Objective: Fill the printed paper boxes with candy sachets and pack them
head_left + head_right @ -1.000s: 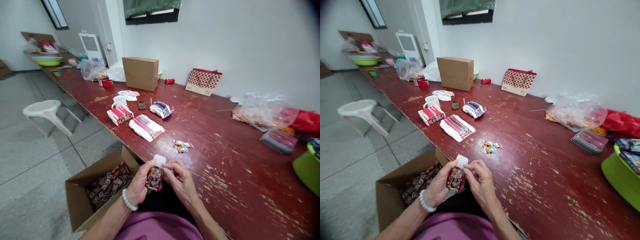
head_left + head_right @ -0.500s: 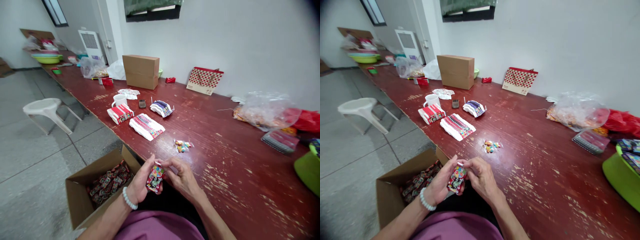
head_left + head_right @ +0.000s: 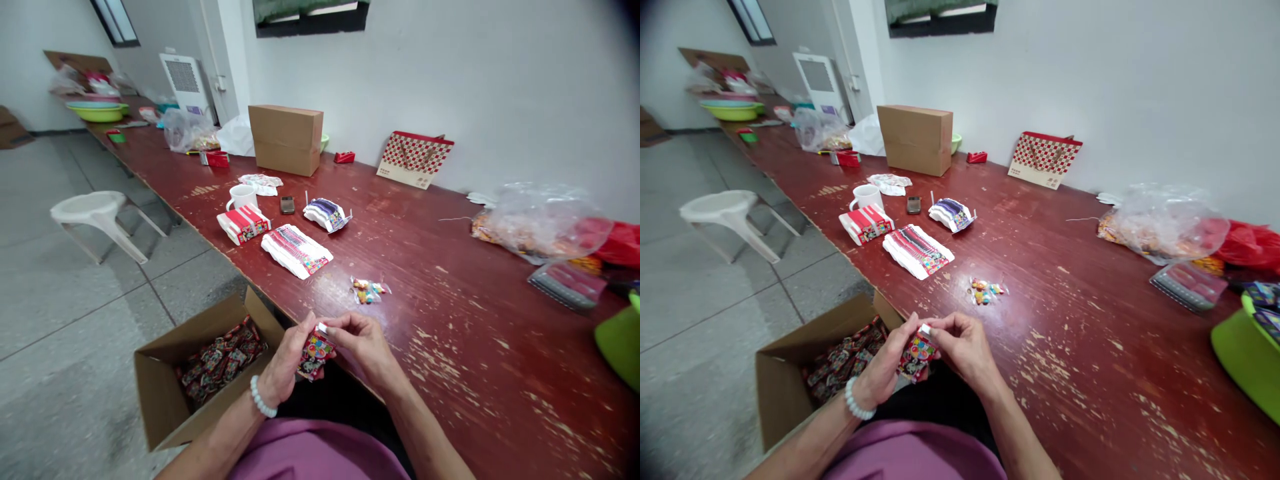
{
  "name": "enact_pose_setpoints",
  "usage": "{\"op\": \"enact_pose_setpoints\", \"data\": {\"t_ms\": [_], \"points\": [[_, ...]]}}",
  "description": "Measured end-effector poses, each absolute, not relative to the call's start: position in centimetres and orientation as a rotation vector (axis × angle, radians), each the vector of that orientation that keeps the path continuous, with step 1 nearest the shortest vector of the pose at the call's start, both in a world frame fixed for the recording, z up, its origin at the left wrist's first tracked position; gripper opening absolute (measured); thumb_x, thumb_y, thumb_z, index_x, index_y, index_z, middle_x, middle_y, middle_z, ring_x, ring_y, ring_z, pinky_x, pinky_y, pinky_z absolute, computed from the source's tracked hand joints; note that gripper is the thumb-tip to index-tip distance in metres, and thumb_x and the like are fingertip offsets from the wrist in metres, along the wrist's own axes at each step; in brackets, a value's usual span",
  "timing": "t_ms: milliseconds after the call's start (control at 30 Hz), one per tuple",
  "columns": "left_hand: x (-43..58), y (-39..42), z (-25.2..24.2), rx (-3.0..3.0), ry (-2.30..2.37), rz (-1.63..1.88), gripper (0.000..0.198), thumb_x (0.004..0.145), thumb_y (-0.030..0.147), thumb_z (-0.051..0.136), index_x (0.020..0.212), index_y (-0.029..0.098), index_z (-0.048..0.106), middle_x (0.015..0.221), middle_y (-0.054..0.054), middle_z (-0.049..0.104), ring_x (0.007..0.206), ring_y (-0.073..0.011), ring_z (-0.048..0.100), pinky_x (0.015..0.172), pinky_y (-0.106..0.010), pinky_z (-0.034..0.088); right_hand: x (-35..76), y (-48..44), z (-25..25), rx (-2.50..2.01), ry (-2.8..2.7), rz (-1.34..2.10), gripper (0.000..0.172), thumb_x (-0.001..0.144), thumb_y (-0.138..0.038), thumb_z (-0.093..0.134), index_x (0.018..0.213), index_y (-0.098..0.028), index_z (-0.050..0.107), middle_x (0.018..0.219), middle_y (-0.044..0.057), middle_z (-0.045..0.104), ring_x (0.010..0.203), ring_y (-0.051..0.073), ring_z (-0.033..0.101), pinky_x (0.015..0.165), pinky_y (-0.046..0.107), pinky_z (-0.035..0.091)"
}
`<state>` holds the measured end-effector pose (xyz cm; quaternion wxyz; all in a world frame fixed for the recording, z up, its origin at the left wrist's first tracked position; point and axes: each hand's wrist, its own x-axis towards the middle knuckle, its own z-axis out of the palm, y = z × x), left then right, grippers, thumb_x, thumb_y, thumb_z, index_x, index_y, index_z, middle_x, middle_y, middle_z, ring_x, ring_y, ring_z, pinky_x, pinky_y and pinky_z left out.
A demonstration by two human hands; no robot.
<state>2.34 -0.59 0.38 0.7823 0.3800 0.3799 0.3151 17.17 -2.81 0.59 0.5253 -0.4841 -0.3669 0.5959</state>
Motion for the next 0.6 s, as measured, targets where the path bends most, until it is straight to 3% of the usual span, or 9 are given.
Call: {"op": "enact_pose_setpoints", "data": {"t_ms": [133,267,300,433,500,600], "points": [[2.1,-0.2,0.4,0.74,0.851,0.685,0.048,0.086,0.052,0.06,0.114,0.013,0.07,0.076,-0.007,0.071,0.048,-0.0141,0.061,0.04,-0.022,0.046,17.4,-3.2,1.6,-1.383,-1.269,1.071,0.02,0.084,-0.038,0.068,0.078,-0.019,0.07,0.08,0.005,0.071,0.07,0.018,0.064,0.064,0.031,0.052],[2.2,0.4,0.1,0.497,0.812,0.702,0.037,0.085,0.041,0.061,0.109,0.015,0.07,0.072,-0.003,0.071,0.043,-0.0143,0.06,0.04,-0.024,0.046,16.9,-4.1,1.9,-1.301,-1.581,0.918,0.017,0.09,-0.035,0.062,0.102,-0.024,0.069,0.107,0.007,0.067,0.097,0.022,0.063,0.086,0.036,0.05],[2.3,0.5,0.0,0.435,0.796,0.717,0.031,0.085,0.037,0.061,0.105,0.015,0.07,0.072,-0.002,0.07,0.046,-0.0139,0.061,0.043,-0.024,0.048,16.6,-4.4,1.6,-1.277,-1.618,0.874,0.026,0.086,-0.034,0.068,0.11,-0.025,0.066,0.116,0.008,0.064,0.105,0.024,0.061,0.092,0.038,0.049],[2.6,0.8,-0.7,0.256,0.778,0.79,0.017,0.084,0.03,0.066,0.089,0.014,0.069,0.071,-0.001,0.07,0.058,-0.0132,0.066,0.061,-0.024,0.054,15.0,-4.9,-0.3,-1.374,-1.793,0.606,0.087,0.059,-0.029,0.087,0.135,-0.024,0.045,0.134,0.014,0.051,0.12,0.032,0.05,0.1,0.047,0.043],[2.4,1.0,-0.9,0.258,0.806,0.833,0.017,0.084,0.03,0.068,0.09,0.014,0.068,0.077,-0.002,0.072,0.067,-0.0153,0.068,0.069,-0.026,0.055,14.4,-4.6,-0.9,-1.458,-1.868,0.489,0.096,0.058,-0.026,0.085,0.141,-0.023,0.038,0.137,0.015,0.049,0.12,0.035,0.048,0.1,0.05,0.041],[1.6,1.4,-0.9,0.369,0.842,0.93,0.023,0.084,0.033,0.07,0.094,0.013,0.068,0.089,-0.006,0.075,0.083,-0.0191,0.07,0.078,-0.028,0.054,13.6,-3.2,-1.0,-1.475,-1.909,0.386,0.088,0.064,-0.021,0.077,0.143,-0.024,0.037,0.136,0.013,0.051,0.117,0.033,0.049,0.099,0.049,0.04]]}}
